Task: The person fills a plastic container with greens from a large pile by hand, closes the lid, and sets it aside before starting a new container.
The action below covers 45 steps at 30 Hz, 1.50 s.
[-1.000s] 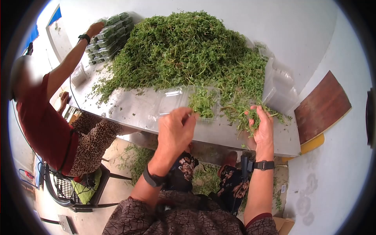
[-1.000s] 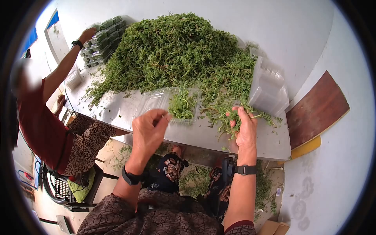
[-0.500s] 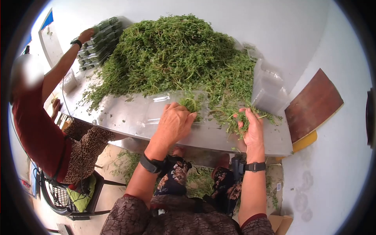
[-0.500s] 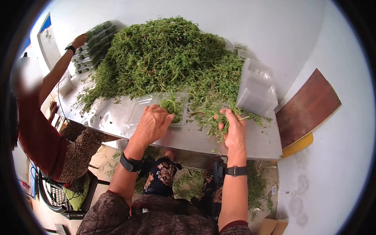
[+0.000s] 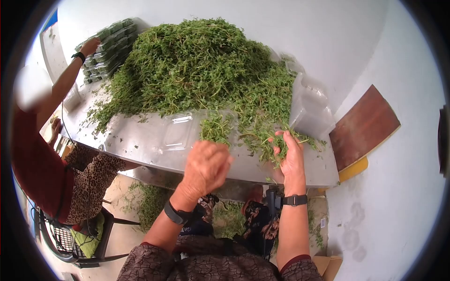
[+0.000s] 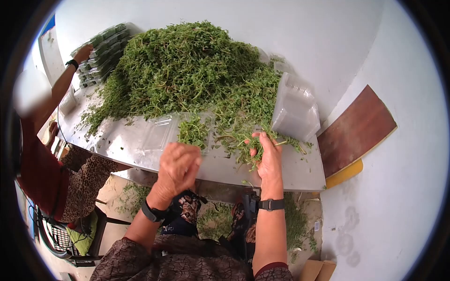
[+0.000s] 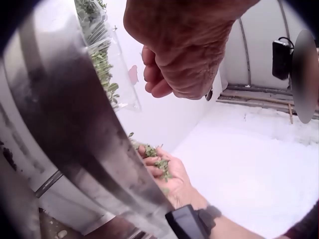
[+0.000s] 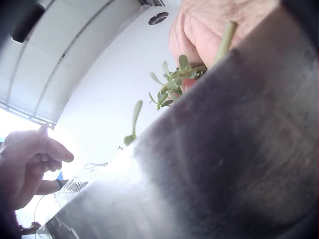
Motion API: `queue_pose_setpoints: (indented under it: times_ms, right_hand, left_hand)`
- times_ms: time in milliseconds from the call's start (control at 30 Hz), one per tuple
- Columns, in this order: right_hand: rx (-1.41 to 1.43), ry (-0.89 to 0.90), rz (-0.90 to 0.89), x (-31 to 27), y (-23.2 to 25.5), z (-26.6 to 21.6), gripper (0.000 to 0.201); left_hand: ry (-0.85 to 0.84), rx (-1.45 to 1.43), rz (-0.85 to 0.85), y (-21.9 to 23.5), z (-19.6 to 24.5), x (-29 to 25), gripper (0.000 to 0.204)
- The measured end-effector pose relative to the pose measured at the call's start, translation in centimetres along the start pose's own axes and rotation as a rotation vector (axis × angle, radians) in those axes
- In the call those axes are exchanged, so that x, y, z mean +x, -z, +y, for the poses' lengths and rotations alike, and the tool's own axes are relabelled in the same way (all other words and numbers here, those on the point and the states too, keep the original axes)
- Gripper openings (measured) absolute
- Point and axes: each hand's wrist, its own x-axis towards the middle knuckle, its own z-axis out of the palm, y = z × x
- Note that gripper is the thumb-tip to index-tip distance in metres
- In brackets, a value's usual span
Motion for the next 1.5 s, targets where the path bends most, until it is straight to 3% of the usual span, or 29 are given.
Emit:
queue_pose_setpoints:
  times_ms: [133, 233, 300, 333, 367, 433, 500, 567, 633, 700, 767, 933, 1067, 1200, 1300, 1500]
  right_hand:
    - [0.004, 0.004, -0.001, 0.0, 0.1, 0.0, 0.022]
    - [-0.051, -0.049, -0.007, 0.0, 0.2, -0.2, 0.023]
    - [-0.07, -0.1, -0.021, -0.3, -0.2, -0.6, 0.022]
    - [-0.076, -0.04, 0.017, -0.4, -0.5, -0.4, 0.022]
    - [-0.081, 0.02, 0.055, -0.4, -0.8, -0.2, 0.022]
    - [-0.107, -0.009, 0.022, -0.6, -0.7, -0.5, 0.022]
    - [-0.131, -0.038, 0.001, -0.6, 0.0, -0.5, 0.022]
    - [-0.082, 0.001, 0.034, -0.1, 0.5, -0.5, 0.021]
    - [-0.128, 0.042, 0.034, -0.7, -1.5, -1.5, 0.021]
    - [-0.166, 0.076, 0.043, -1.4, -3.7, -2.6, 0.02]
    - [-0.292, 0.001, -0.163, -1.5, -5.9, -4.0, 0.019]
    - [-0.535, 0.029, -0.331, -0.3, -10.5, -3.0, 0.026]
    - [-0.802, -0.001, -0.439, -0.2, -12.1, -2.1, 0.035]
    - [-0.967, -0.001, -0.384, -0.8, -12.7, -3.1, 0.039]
    - [-0.979, -0.034, -0.427, -0.4, -11.9, -2.9, 0.04]
    - [-1.016, 0.072, -0.545, -0.5, -11.4, -1.0, 0.034]
  left_hand:
    - [-0.047, -0.156, -0.078, -0.8, 1.2, -2.3, 0.008]
    - [0.036, -0.404, -0.063, -1.4, 2.9, -3.7, 0.01]
    - [-0.079, -0.512, -0.202, -1.9, 3.2, -4.6, 0.015]
    - [-0.126, -0.523, -0.34, -1.9, 3.2, -5.1, 0.019]
    - [-0.124, -0.52, -0.325, -2.1, 3.1, -5.9, 0.019]
    - [-0.06, -0.495, -0.675, -2.7, 2.6, -8.1, 0.027]
    - [-0.028, -0.543, -0.666, -3.1, 1.5, -10.2, 0.029]
    - [0.111, -0.531, -0.77, -3.6, -0.1, -12.3, 0.029]
    - [0.166, -0.556, -0.764, -3.8, -0.9, -13.3, 0.028]
    - [0.294, -0.514, -0.865, -3.4, -1.1, -13.4, 0.029]
    - [0.251, -0.543, -0.859, -4.7, -1.3, -14.4, 0.029]
    - [0.183, -0.576, -0.867, -7.3, -1.2, -15.3, 0.028]
    - [0.249, -0.609, -0.912, -8.4, -1.4, -15.4, 0.025]
    - [0.272, -0.675, -0.902, -9.9, -2.1, -16.1, 0.027]
    - [0.356, -0.723, -0.935, -10.8, -2.5, -16.4, 0.029]
    - [0.449, -0.749, -1.066, -12.3, -3.8, -16.9, 0.034]
